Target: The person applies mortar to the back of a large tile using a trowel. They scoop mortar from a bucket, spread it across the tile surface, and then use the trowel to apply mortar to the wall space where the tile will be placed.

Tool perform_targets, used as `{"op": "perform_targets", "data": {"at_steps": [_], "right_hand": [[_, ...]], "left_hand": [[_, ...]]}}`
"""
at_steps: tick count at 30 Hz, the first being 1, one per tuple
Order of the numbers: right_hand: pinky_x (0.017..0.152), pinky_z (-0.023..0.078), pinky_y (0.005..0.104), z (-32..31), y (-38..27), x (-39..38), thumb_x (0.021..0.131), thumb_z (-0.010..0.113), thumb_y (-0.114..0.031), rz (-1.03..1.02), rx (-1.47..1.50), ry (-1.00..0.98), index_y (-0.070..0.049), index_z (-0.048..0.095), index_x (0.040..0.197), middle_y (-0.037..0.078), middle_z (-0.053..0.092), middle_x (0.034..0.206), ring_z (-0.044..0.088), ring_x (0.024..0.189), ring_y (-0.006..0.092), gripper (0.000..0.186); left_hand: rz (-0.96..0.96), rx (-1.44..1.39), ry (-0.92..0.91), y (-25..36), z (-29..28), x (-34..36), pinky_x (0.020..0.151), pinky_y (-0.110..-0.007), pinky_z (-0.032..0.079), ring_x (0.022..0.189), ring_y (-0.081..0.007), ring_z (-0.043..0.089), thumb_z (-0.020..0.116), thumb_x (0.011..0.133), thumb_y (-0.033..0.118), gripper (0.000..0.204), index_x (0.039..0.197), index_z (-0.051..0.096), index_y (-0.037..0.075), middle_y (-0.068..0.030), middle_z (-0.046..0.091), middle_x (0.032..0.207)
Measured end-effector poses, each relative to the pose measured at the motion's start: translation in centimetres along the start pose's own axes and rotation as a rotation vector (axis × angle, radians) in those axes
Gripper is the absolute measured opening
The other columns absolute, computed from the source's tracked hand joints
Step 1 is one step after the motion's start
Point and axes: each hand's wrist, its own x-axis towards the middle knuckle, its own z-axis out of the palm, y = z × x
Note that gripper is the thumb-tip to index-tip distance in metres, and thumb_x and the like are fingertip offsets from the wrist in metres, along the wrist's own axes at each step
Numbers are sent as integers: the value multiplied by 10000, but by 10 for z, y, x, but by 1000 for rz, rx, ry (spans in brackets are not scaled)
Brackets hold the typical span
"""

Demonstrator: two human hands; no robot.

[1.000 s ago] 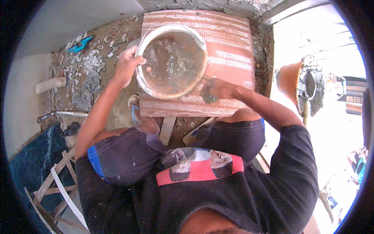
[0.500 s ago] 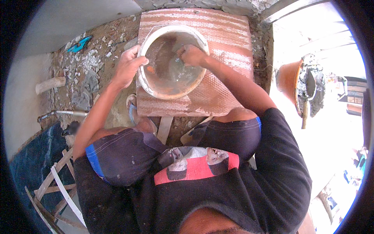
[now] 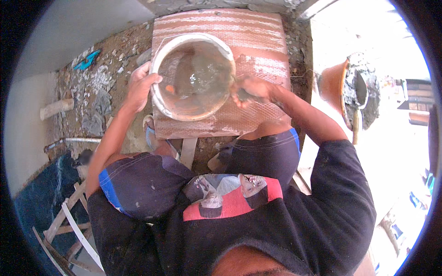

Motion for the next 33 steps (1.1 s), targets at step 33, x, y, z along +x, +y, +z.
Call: {"op": "perform_targets", "data": {"at_steps": [33], "right_hand": [[585,475,290,39,-48,14,1005,458,-220,-124,51,264,-48,614,996,43,584,780,556,693,133,233]], "left_hand": [[-27,-329,56,-19,-15,-70,834,-289,481,906,-127,603,543,815,14,310,1123,577,-3,-61,633,1043]]}}
